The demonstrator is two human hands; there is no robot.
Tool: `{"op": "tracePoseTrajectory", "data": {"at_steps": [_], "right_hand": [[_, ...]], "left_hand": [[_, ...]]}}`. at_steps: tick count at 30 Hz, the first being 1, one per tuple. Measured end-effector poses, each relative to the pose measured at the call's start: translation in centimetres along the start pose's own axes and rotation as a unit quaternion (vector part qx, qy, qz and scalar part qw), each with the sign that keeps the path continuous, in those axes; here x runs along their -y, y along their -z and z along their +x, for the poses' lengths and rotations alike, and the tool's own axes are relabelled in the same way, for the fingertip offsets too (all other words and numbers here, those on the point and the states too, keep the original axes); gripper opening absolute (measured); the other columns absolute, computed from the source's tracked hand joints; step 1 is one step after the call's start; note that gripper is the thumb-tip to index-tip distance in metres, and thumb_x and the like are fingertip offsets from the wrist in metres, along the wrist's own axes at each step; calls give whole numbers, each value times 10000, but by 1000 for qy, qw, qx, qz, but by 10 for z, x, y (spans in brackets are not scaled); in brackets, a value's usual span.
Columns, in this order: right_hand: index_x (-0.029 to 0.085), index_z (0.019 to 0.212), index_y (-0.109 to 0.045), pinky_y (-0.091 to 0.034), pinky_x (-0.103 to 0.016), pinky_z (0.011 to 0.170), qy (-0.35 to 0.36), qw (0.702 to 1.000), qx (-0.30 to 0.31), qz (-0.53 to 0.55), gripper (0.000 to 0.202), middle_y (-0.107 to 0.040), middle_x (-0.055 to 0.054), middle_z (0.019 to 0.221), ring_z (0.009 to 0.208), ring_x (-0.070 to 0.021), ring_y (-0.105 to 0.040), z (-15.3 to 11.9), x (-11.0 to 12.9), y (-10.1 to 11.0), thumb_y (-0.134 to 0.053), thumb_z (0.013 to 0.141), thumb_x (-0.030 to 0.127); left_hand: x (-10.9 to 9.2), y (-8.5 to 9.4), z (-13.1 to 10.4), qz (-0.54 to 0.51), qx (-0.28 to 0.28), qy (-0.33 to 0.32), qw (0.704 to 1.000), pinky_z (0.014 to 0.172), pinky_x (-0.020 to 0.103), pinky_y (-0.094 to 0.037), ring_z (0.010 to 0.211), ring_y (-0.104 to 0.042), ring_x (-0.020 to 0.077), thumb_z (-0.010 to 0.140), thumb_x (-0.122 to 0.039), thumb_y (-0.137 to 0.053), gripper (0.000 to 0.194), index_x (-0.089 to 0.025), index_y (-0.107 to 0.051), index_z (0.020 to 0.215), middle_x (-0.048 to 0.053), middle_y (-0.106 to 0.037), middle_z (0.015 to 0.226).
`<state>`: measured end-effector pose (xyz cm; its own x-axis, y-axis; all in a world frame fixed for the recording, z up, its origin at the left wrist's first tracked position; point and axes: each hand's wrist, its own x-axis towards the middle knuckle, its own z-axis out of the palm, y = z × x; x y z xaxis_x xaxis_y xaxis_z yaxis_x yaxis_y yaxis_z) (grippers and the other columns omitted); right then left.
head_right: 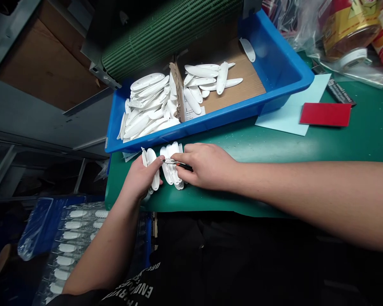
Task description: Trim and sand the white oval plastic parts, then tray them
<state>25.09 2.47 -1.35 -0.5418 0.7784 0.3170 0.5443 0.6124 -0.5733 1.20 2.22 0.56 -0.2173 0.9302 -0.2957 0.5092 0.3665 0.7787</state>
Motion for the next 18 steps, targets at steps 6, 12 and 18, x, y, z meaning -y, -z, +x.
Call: {"op": "tracePoseTrajectory", "data": {"at_steps": [6, 12, 18], "right_hand": [[241, 1295, -765, -279, -316, 644, 18, 999, -2, -27, 359, -649, -52, 894, 839, -186, -566, -2, 2, 3, -594, 1016, 388], [225, 1300, -750, -260, -343, 666, 88, 994, -7, -68, 357, -638, -73, 945, 841, -205, -504, -5, 8, 3, -579, 1033, 389], [211, 1294, -739, -236, -351, 661, 92, 991, 13, -98, 347, -629, -87, 943, 839, -213, -485, -5, 10, 4, -571, 1042, 383]], "left_hand": [[-14, 3, -6, -86, -1, 22, 996, 366, 271, -471, 392, -597, 186, 824, -318, -683, 172, -225, -622, 955, -37, -601, 599], [-31, 0, -18, -133, 26, 1, 991, 450, 321, -584, 496, -639, 179, 772, -282, -758, 284, -191, -681, 1029, 13, -700, 760], [-33, -9, -17, -69, -17, -64, 995, 514, 247, -524, 617, -654, 180, 772, -256, -720, 233, -180, -740, 991, 28, -730, 800]]}}
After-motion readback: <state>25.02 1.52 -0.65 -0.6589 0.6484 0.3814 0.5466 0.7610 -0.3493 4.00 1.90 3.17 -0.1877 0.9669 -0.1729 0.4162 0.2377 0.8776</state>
